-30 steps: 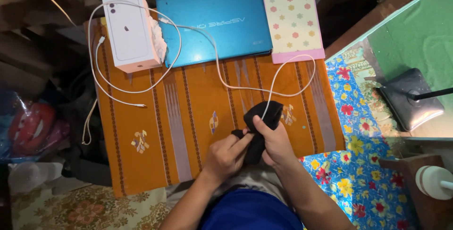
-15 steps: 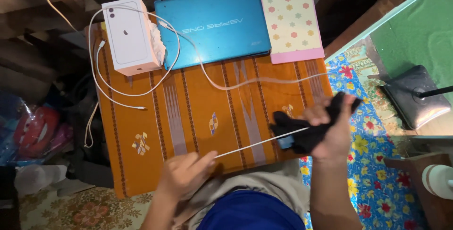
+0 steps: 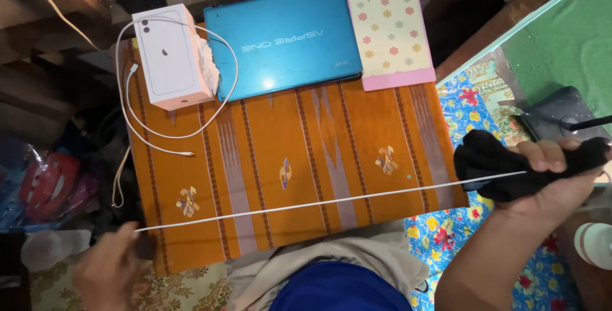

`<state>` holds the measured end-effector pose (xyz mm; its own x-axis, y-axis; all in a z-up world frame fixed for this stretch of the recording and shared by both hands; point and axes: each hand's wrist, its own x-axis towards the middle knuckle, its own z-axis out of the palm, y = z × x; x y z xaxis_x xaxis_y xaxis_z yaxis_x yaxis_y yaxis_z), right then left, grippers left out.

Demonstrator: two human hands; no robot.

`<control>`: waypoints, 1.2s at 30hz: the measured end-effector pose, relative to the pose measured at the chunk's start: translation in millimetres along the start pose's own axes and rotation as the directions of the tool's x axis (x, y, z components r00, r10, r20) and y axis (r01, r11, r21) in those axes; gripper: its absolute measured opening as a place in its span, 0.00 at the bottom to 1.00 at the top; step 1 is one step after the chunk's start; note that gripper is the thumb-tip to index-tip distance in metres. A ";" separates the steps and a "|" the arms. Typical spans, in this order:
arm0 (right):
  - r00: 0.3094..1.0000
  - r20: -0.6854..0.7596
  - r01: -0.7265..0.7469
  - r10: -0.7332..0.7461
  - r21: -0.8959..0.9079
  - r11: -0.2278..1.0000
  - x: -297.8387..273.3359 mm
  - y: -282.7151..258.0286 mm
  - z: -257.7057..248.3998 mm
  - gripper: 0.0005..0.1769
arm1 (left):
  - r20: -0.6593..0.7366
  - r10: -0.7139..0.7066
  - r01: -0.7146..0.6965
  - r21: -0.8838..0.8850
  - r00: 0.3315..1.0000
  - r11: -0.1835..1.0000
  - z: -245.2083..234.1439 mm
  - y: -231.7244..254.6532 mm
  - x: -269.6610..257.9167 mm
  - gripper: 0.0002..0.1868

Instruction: Untangle and organize various white charging cables on a desk.

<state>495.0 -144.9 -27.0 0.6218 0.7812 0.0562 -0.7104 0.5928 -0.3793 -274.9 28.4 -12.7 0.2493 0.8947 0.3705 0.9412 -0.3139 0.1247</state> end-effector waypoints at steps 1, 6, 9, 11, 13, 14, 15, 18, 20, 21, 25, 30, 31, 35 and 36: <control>0.999 -0.005 0.043 -0.042 0.040 0.998 3.9 -13.3 -23.6 0.26 | 0.031 -0.069 0.067 0.060 0.997 0.996 9.3 -22.8 -10.2 0.09; 0.968 -0.127 0.208 -0.218 -0.084 0.974 -6.3 -13.1 40.3 0.18 | 0.060 -0.066 0.050 0.241 0.996 0.969 12.6 -86.3 -19.7 0.11; 0.961 -0.125 0.242 -0.248 -0.062 0.968 -10.8 -26.9 16.4 0.16 | 0.097 -0.288 0.229 0.394 0.953 0.890 29.2 -113.4 -28.3 0.12; 0.958 -0.111 0.265 -0.266 -0.016 0.964 -7.5 -47.8 -35.0 0.16 | 0.012 -0.364 0.331 0.389 0.931 0.860 39.7 -133.2 -54.9 0.11; 0.965 -0.004 0.261 -0.262 0.070 0.963 1.6 -72.3 -98.9 0.24 | -0.119 -0.451 0.462 0.360 0.885 0.811 45.4 -147.8 -67.2 0.12; 0.968 -0.001 0.250 -0.251 0.072 0.966 5.8 -65.8 -92.7 0.24 | -0.122 -0.460 0.471 0.363 0.880 0.804 43.3 -141.5 -62.5 0.12; 0.972 -0.014 0.235 -0.234 0.079 0.969 9.7 -59.7 -86.1 0.21 | -0.207 -0.345 0.381 0.170 0.915 0.909 40.7 -135.2 -57.8 0.11; 0.981 -0.020 0.195 -0.195 0.004 0.981 12.3 -13.3 -17.1 0.18 | -0.192 -0.558 0.404 -0.510 0.807 0.760 23.7 -83.4 -7.4 0.10; 0.987 -0.015 0.160 -0.162 -0.089 0.983 17.1 10.8 14.3 0.18 | 0.090 -0.742 0.449 -0.841 0.664 0.300 2.2 -31.1 34.7 0.12; 0.985 -0.163 0.073 -0.058 0.089 0.993 22.2 16.4 14.0 0.22 | 0.186 -0.698 0.380 -0.916 0.691 0.132 -11.8 -3.1 57.9 0.13; 0.975 -0.204 0.131 -0.091 0.192 0.973 42.0 22.7 -30.8 0.26 | 0.164 -0.591 -0.129 -0.898 0.790 -0.421 -3.3 55.5 98.5 0.18; 0.962 -0.170 0.197 -0.213 -0.107 0.975 4.6 117.4 82.9 0.30 | 0.116 -0.475 -0.110 -0.900 0.872 -0.422 11.4 177.4 123.6 0.15; 0.960 -0.250 0.096 -0.129 -0.142 0.985 -6.7 140.0 102.1 0.33 | 0.194 -0.436 0.032 -0.935 0.879 -0.353 14.8 202.3 126.8 0.11; 0.953 -0.300 -0.161 0.041 -0.387 0.908 -45.5 191.0 105.8 0.34 | 0.455 -0.177 0.388 -0.866 0.873 -0.315 52.3 236.4 102.8 0.08; 0.953 -0.287 -0.197 0.094 -0.357 0.913 -51.3 199.3 110.2 0.35 | 0.308 -0.157 0.310 -0.951 0.938 -0.016 56.2 239.5 96.1 0.06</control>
<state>285.1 -45.2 -3.7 0.6207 0.7440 -0.2474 -0.6540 0.3172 -0.6868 -12.7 57.0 1.1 0.1565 0.9867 0.0445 -0.1542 -0.0201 0.9878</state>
